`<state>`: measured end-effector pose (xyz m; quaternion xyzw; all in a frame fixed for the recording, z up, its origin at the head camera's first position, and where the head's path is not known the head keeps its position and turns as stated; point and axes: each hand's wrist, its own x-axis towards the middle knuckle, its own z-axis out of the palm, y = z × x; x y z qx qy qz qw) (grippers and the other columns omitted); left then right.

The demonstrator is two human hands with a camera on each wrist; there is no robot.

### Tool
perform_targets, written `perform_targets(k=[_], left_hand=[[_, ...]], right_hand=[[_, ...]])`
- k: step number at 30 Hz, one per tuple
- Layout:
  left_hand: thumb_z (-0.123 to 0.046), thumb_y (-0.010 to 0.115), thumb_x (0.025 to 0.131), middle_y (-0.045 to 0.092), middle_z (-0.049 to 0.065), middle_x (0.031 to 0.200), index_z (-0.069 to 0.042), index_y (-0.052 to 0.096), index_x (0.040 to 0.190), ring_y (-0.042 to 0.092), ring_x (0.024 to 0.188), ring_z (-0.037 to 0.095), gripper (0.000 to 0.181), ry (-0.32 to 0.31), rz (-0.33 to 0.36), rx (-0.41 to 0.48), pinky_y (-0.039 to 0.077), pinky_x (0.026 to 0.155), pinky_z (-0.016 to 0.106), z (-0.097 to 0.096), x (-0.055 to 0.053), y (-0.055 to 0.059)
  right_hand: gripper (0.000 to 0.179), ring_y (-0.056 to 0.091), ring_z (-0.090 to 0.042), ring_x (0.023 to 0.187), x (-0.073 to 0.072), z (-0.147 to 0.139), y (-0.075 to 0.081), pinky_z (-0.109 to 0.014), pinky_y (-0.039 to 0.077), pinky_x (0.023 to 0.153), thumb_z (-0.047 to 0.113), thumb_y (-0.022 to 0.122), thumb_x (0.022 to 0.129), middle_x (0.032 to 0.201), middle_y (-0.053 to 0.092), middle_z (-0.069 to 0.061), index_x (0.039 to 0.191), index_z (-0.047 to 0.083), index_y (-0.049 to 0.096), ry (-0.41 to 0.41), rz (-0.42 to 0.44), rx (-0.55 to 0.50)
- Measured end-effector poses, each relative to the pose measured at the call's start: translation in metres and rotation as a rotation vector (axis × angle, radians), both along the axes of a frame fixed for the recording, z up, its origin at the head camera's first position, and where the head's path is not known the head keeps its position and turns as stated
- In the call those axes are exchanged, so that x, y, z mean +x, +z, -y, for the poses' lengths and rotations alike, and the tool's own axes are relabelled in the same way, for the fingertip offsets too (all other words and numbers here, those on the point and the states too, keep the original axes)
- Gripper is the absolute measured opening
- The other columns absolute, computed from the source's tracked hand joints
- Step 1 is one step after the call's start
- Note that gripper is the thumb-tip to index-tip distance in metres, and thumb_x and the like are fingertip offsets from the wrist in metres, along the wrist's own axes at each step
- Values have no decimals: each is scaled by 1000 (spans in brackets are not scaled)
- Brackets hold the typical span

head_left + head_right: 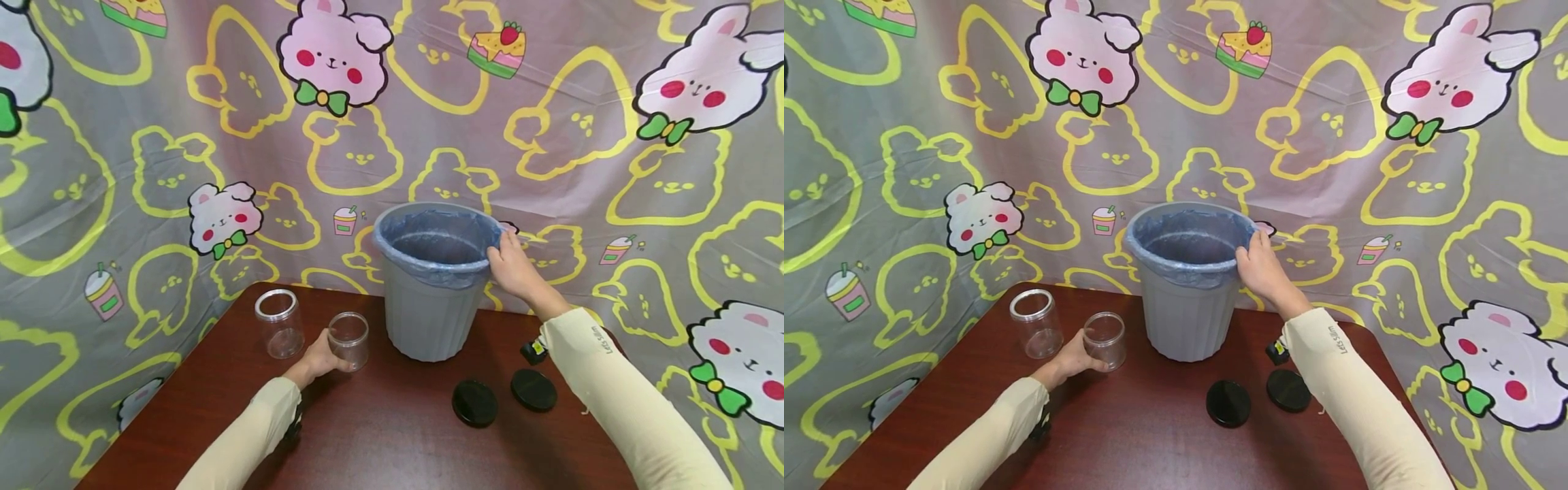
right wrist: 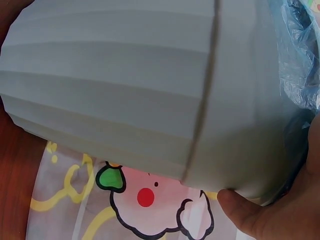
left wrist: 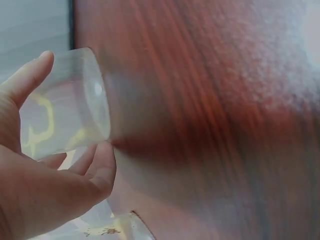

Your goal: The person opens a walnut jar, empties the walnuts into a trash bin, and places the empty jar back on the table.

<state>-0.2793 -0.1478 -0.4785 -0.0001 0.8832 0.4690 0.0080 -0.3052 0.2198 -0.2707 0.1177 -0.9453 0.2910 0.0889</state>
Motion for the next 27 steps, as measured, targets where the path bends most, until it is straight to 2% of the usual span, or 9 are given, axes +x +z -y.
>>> perform_targets(k=[4,9,13,18,23,27], left_hand=[[-11,85,49,53,16,107,3,40,117,48,100,32,83,-19,-36,4,35,86,44,1,2,8],[-17,84,52,54,18,103,7,43,114,50,95,31,78,-39,-83,-57,38,82,42,-1,1,23],[-24,83,55,48,23,112,11,36,122,48,101,32,88,-64,-61,-69,37,84,42,2,0,41],[-34,80,59,39,24,125,9,28,129,41,110,34,97,-108,-9,-87,36,87,43,7,-2,64],[-42,75,63,35,25,128,7,29,129,37,114,36,95,-127,-37,-183,33,90,44,10,-1,87],[-46,71,67,33,25,129,7,30,129,37,114,34,92,-153,-79,-260,32,91,44,10,2,105]], right_hand=[[65,-3,-36,128,-2,-1,0,-46,5,101,34,18,92,141,-9,-25,133,-13,2,-3,-7,8],[66,-4,-36,128,-1,-6,2,-47,5,101,37,18,93,141,-9,-25,134,-13,2,-10,4,23],[68,-4,-35,128,0,-7,3,-47,5,101,40,18,93,141,-7,-25,134,-12,4,-2,5,36],[75,-2,-36,128,0,-10,8,-48,6,100,48,20,92,141,-5,-26,134,-12,6,0,8,63],[75,-2,-35,129,3,-11,8,-49,7,100,50,21,91,141,-6,-25,136,-9,7,5,10,44],[69,5,-37,128,8,-13,7,-49,10,100,44,23,93,140,4,-27,136,-9,10,18,-42,24]])
